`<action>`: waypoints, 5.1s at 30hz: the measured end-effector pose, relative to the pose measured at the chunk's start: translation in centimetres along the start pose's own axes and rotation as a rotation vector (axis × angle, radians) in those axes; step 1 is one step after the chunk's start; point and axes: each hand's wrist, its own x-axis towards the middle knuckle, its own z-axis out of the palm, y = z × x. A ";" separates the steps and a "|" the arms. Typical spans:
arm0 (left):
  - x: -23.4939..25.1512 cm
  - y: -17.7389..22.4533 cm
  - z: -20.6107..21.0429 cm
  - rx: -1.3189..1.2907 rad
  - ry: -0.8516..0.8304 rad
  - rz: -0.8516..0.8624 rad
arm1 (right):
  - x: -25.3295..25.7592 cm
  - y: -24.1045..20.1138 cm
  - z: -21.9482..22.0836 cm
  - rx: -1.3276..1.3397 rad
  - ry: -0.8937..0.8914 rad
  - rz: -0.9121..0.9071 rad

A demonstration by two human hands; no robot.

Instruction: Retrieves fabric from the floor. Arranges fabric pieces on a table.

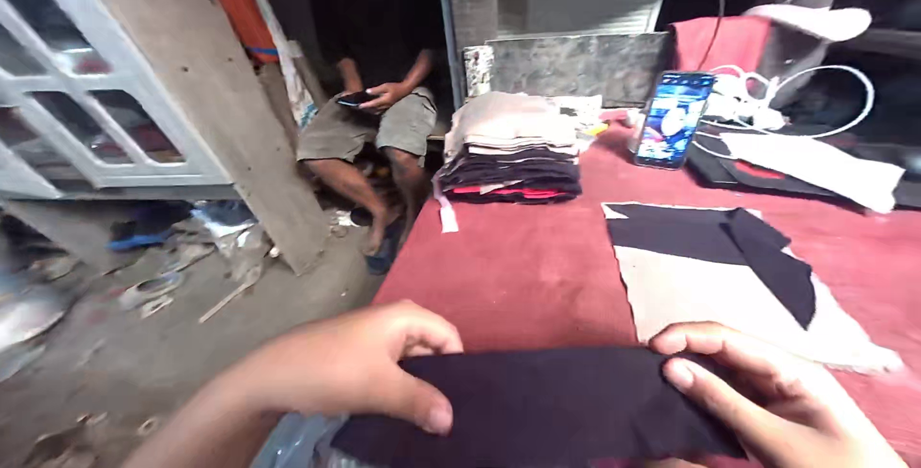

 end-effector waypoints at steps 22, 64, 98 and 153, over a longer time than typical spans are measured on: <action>-0.8 -10.8 -7.0 0.158 0.748 0.204 | 8.6 5.9 3.4 -0.845 0.169 -0.391; 18.5 3.6 1.7 1.016 0.428 0.061 | 2.7 6.0 -19.3 -0.626 0.009 0.540; 18.9 6.7 2.2 0.757 0.242 0.192 | -0.5 8.1 -19.3 -0.659 0.423 0.291; 10.8 0.3 0.9 0.090 0.179 0.443 | 6.3 2.2 2.0 0.031 -0.074 -0.088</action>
